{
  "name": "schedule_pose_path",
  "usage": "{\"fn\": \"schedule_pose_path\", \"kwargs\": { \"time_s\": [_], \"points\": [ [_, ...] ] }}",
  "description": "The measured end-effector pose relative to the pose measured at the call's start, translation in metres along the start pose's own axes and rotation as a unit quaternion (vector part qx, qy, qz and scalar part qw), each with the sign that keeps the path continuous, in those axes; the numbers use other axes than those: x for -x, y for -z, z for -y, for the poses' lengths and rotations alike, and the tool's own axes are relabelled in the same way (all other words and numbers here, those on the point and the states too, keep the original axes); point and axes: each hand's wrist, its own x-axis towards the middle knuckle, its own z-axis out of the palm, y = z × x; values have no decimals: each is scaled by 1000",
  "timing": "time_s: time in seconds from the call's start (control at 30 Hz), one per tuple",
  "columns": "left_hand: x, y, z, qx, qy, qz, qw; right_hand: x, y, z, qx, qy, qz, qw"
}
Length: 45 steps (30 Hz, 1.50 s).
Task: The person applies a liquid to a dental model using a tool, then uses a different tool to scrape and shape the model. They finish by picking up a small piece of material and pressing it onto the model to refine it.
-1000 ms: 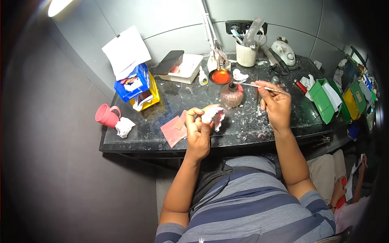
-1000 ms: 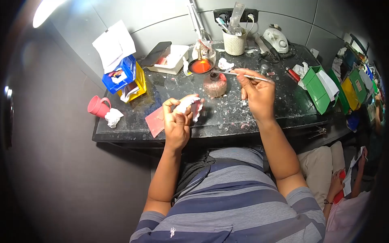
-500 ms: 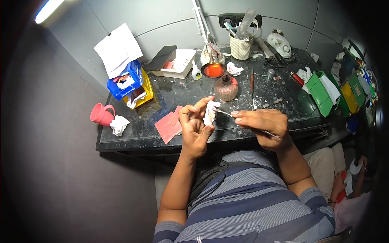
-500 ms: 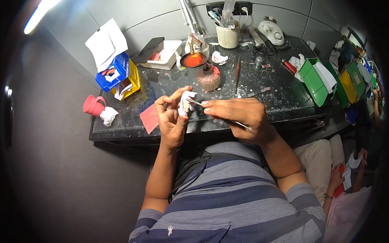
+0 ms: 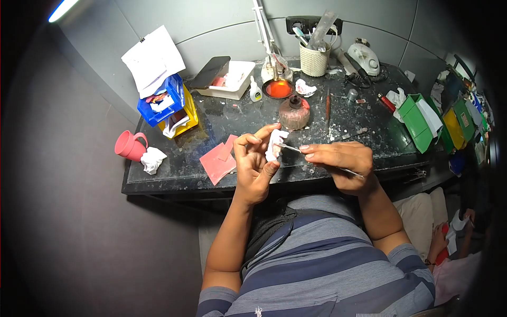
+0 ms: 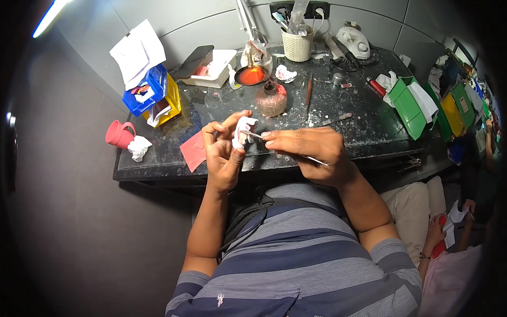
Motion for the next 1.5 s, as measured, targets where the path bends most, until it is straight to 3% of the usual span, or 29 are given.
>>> {"fn": "schedule_pose_path", "kwargs": {
  "time_s": [0.5, 0.73, 0.93, 1.13, 1.23, 1.3, 1.5],
  "points": [
    [-1, -3, -4, 19, 0, 9, 1000, -2, -2, 1, 15, 18, -25, 999],
    [-1, -3, -3, 18, -4, 8, 1000, 4, 0, 8, -36, -3, 15, 999],
    [0, -3, -3, 20, 3, 9, 1000, -2, -1, 3, 14, 26, -23, 999],
    [0, -3, -4, 14, 2, 9, 1000, 3, 3, 7, -63, -7, 2, 998],
    [1, 1, -9, 37, 29, 4, 999, -1, 10, 8, -81, -66, -65, 992],
    [0, 7, -12, 166, 80, 6, 983, -2, 14, 2, -80, -85, -88, 989],
    [0, 11, -15, 191, 114, -28, 975, 1, 1, 5, -90, -137, -86, 983]
  ]
}}
